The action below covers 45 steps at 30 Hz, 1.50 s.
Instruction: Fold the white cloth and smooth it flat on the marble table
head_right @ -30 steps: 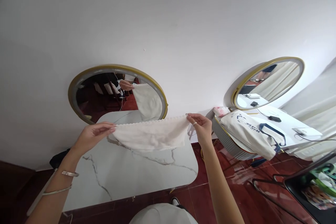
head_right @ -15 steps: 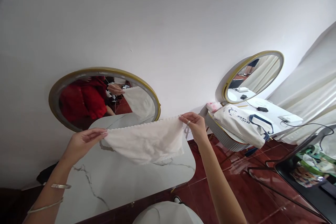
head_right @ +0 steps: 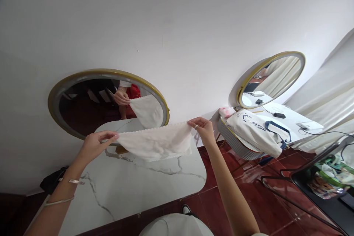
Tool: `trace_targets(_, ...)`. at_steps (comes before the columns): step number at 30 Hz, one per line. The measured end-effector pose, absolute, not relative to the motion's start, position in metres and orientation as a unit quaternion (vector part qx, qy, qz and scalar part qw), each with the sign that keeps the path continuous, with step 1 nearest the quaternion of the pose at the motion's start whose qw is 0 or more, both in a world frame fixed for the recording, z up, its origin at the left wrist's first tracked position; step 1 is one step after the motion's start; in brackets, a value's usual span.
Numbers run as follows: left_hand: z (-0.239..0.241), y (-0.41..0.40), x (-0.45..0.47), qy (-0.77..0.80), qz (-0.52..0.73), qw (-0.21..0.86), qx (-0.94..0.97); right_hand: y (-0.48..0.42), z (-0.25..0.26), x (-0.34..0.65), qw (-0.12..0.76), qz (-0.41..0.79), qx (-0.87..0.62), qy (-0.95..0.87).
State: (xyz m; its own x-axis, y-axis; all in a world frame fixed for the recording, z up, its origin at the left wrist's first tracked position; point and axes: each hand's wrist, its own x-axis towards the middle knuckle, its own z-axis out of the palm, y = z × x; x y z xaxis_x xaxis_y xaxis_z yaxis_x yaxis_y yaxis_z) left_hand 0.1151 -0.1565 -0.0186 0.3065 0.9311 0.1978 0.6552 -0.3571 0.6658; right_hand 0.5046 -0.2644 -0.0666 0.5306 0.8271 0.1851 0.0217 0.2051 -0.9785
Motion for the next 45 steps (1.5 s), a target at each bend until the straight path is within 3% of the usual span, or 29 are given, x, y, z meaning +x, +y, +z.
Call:
trace_targets(7, -0.045, -0.127, 0.138, 0.47, 0.285, 0.271, 0.79, -0.234, -0.088, 0.522, 0.663, 0.283, -0.567, -0.398)
trace_targets(12, -0.024, -0.12, 0.157, 0.447, 0.33, 0.201, 0.807, -0.225, -0.056, 0.536, 0.671, 0.246, -0.548, -0.435)
trace_targets(16, -0.012, -0.149, 0.148, 0.445, 0.317, 0.16, 0.822, -0.268, -0.043, 0.535, 0.67, 0.226, -0.538, -0.459)
trace_targets(24, -0.022, -0.241, 0.114, 0.439, 0.11, 0.35, 0.821, -0.4, -0.088, 0.513, 0.638, 0.37, -0.55, -0.391)
trace_targets(29, -0.016, -0.251, 0.113, 0.451, 0.105, 0.415, 0.783, -0.418, -0.085, 0.515, 0.638, 0.371, -0.588, -0.331)
trace_targets(33, -0.059, -0.221, 0.141, 0.466, 0.132, 0.416, 0.77, -0.369, -0.105, 0.523, 0.61, 0.371, -0.632, -0.302)
trace_targets(40, -0.187, -0.16, 0.21, 0.569, 0.207, 0.38, 0.699, -0.26, -0.199, 0.535, 0.56, 0.372, -0.695, -0.256)
trace_targets(45, -0.222, -0.139, 0.229, 0.602, 0.225, 0.364, 0.674, -0.221, -0.238, 0.54, 0.556, 0.354, -0.711, -0.244)
